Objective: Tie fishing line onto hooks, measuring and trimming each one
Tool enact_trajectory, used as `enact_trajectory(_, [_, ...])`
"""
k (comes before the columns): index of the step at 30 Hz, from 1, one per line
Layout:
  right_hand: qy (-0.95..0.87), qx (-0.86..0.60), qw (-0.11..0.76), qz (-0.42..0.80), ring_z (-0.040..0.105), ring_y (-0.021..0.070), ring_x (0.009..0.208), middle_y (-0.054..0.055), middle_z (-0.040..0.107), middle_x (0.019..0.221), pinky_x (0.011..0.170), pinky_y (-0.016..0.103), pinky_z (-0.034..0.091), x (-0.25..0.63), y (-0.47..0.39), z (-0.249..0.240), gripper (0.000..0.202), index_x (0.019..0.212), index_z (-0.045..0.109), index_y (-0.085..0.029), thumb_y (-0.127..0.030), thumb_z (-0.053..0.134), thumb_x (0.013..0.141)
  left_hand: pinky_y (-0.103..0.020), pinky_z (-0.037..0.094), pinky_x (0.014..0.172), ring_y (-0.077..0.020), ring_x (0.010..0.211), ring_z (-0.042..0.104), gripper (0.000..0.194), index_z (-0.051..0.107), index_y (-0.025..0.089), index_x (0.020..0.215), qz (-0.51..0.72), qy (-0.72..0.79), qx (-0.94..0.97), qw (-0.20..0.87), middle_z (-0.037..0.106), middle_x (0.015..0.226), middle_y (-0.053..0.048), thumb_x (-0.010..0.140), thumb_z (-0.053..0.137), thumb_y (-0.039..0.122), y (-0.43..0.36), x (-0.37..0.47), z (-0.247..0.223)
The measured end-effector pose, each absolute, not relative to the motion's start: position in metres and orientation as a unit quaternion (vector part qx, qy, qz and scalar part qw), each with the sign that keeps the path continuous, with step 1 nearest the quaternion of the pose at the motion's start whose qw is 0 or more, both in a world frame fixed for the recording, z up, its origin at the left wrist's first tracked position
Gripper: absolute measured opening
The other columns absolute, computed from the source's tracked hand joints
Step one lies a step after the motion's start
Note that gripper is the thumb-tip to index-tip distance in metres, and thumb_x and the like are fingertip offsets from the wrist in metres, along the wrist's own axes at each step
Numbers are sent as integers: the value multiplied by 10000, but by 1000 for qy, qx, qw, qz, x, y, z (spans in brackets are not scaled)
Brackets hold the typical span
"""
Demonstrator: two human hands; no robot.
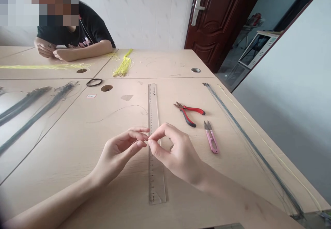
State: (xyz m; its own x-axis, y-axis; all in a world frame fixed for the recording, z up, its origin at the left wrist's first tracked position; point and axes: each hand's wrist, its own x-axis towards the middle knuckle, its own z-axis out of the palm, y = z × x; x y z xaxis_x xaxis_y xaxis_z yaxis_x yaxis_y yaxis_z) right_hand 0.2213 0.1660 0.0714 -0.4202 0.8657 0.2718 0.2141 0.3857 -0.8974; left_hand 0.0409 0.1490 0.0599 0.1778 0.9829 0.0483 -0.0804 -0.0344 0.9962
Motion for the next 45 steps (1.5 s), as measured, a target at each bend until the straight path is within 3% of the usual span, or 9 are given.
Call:
enact_trajectory(5, [-719, -370, 389, 440, 527, 111, 725, -29, 547, 775, 666, 253, 416, 219, 165, 69, 90, 796, 550, -214, -194, 565, 882, -210, 456, 718, -105, 782, 546, 130, 597, 153, 779, 476, 422, 540, 552, 574, 830, -10, 870, 592, 246, 148, 41, 61])
enact_trajectory(13, [-702, -337, 349, 521, 599, 155, 852, 13, 636, 875, 772, 302, 465, 217, 163, 76, 56, 894, 607, -194, -193, 553, 883, -246, 430, 732, -114, 756, 515, 179, 512, 163, 792, 468, 401, 515, 596, 538, 759, 8, 925, 498, 283, 146, 37, 63])
enact_trajectory(19, [-684, -336, 318, 564, 604, 145, 845, 8, 649, 855, 750, 275, 473, 216, 166, 76, 134, 896, 637, -194, -266, 526, 919, -242, 415, 723, -117, 743, 501, 195, 510, 155, 753, 443, 406, 520, 607, 526, 726, 6, 909, 503, 271, 146, 39, 67])
enact_trajectory(22, [-715, -351, 314, 517, 587, 123, 730, -10, 628, 756, 629, 239, 454, 215, 165, 76, 148, 825, 639, -193, -268, 543, 908, -230, 412, 694, -108, 711, 495, 198, 506, 157, 724, 436, 412, 516, 611, 516, 699, 15, 894, 520, 256, 145, 40, 68])
enact_trajectory(26, [-758, -342, 329, 447, 548, 104, 655, -27, 590, 701, 584, 228, 427, 215, 164, 74, 148, 794, 606, -198, -244, 531, 913, -229, 401, 683, -108, 695, 484, 213, 512, 159, 709, 429, 419, 518, 610, 516, 689, 18, 889, 522, 271, 145, 39, 66])
enact_trajectory(36, [-855, -272, 355, 261, 451, 142, 710, 0, 493, 741, 717, 313, 397, 215, 162, 64, 118, 824, 457, -206, -142, 450, 923, -234, 375, 680, -112, 695, 456, 222, 530, 153, 704, 413, 419, 523, 618, 497, 689, 17, 884, 519, 283, 147, 41, 67])
enact_trajectory(45, [-867, -254, 359, 233, 440, 137, 667, -9, 492, 729, 808, 358, 413, 214, 162, 64, 124, 852, 429, -216, -115, 410, 922, -285, 404, 698, -140, 699, 486, 207, 534, 163, 689, 415, 389, 492, 659, 515, 679, -4, 865, 503, 266, 147, 39, 62])
